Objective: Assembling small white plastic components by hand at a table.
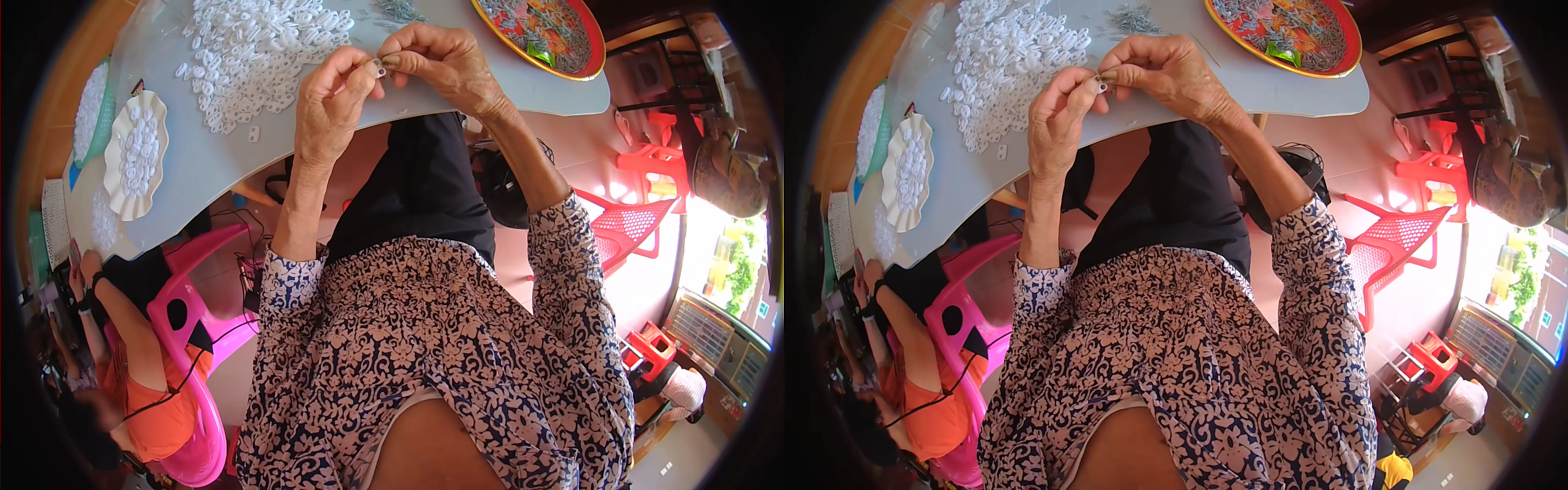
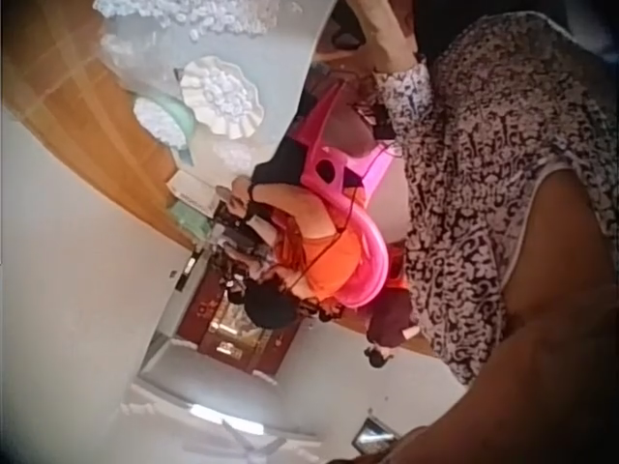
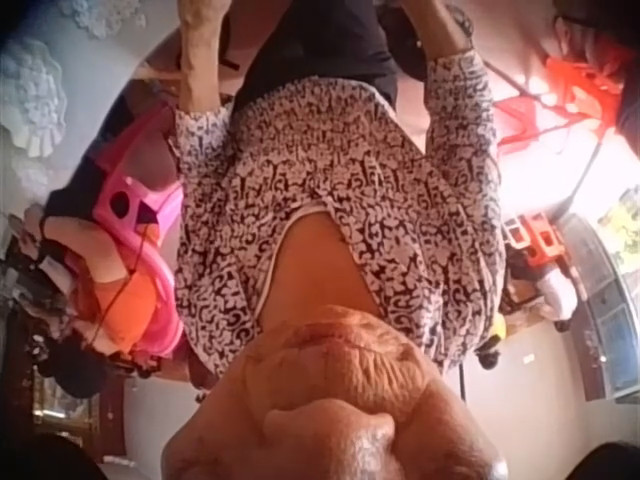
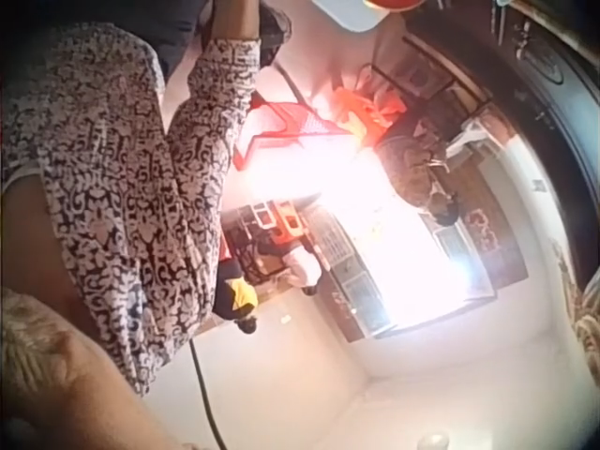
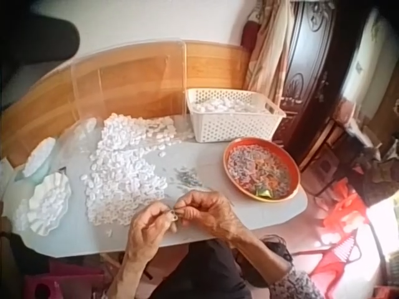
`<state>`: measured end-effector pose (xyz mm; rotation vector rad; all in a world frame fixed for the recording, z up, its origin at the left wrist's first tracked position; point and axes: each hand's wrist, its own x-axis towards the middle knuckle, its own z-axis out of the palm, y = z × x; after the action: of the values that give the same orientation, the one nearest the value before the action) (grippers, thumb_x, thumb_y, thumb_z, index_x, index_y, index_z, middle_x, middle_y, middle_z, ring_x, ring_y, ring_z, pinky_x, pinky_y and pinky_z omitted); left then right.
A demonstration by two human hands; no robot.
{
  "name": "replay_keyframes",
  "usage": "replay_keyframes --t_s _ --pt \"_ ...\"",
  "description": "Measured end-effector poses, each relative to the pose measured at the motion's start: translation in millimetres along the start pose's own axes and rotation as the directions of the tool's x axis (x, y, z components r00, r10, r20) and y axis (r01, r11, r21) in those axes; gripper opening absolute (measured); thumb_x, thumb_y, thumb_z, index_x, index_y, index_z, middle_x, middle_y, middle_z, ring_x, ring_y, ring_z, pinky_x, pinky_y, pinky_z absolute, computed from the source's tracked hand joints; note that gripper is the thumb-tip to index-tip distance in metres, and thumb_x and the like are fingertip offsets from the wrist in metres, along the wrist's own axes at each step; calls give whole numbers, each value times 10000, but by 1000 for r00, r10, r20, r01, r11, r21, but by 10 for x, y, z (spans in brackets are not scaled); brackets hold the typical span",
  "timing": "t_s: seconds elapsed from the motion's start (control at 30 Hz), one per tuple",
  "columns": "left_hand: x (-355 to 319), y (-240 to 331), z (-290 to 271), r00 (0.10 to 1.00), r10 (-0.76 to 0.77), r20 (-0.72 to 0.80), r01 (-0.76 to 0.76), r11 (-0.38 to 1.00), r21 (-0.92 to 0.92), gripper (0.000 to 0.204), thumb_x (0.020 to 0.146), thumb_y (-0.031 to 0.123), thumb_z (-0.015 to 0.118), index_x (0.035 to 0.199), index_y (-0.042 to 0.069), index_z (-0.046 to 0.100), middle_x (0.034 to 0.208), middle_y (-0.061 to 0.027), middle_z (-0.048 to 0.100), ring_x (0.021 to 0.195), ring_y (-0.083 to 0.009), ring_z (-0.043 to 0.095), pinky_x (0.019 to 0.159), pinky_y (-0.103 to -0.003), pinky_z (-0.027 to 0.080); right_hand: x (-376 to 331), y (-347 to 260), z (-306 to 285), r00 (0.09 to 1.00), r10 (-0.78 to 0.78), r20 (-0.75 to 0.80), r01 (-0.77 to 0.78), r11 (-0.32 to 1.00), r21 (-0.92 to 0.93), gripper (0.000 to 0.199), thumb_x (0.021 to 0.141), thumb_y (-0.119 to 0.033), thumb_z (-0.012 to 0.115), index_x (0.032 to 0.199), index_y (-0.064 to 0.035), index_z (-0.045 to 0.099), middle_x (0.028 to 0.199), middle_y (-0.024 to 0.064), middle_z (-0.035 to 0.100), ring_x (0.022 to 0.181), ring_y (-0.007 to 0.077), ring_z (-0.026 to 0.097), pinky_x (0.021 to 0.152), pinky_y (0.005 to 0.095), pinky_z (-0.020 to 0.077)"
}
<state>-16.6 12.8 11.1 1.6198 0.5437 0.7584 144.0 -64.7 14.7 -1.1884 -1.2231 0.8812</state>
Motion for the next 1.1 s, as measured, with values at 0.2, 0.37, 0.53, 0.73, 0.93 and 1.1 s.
replay_keyframes --t_s 0.2,0.37,0.53,0.73,0.93,1.1 --pt "-2 -81 16 997 38 68 -32 996 -87 144 878 172 597 857 30 607 680 12 597 626 -31 488 573 -181 380 -16 12 21 999 -1 -33 -1 998 -68 165 867 -172 650 864 -7 654 689 -3 615 632 38 537 577 191 447" --pt "33 -87 51 994 112 19 -111 991 -70 133 881 166 602 884 34 611 705 6 617 639 -40 508 585 -184 395 -12 -50 92 994 -27 -104 7 981 -194 191 869 -206 650 845 -16 652 651 -20 582 600 32 494 533 198 408" --pt "28 -119 47 996 84 2 -83 992 -95 123 886 152 590 897 32 614 712 8 619 636 -36 489 580 -188 392 -5 -52 25 995 61 -78 -73 985 -157 187 911 -191 592 874 -11 628 691 -23 566 622 35 469 558 180 391" --pt "24 -82 59 993 118 -18 -119 989 -90 128 888 161 598 881 33 610 717 11 620 625 -30 472 567 -190 385 -15 -65 34 992 36 -118 -44 996 -72 196 914 -206 588 904 -15 632 695 -25 545 643 37 453 591 185 387" --pt "26 -126 77 993 119 -6 -119 991 -60 137 888 167 603 863 32 594 693 31 598 614 -26 455 551 -193 381 -54 -41 54 997 10 -75 -14 998 -62 185 886 -181 630 847 -1 645 700 -6 619 674 30 534 592 192 434" --pt "25 -139 75 996 87 -23 -88 995 -41 138 891 170 597 869 33 584 682 28 579 598 -26 433 530 -190 369 -19 -42 79 995 5 -101 -19 991 -135 197 875 -192 643 855 5 637 709 -3 620 684 42 549 623 195 458"
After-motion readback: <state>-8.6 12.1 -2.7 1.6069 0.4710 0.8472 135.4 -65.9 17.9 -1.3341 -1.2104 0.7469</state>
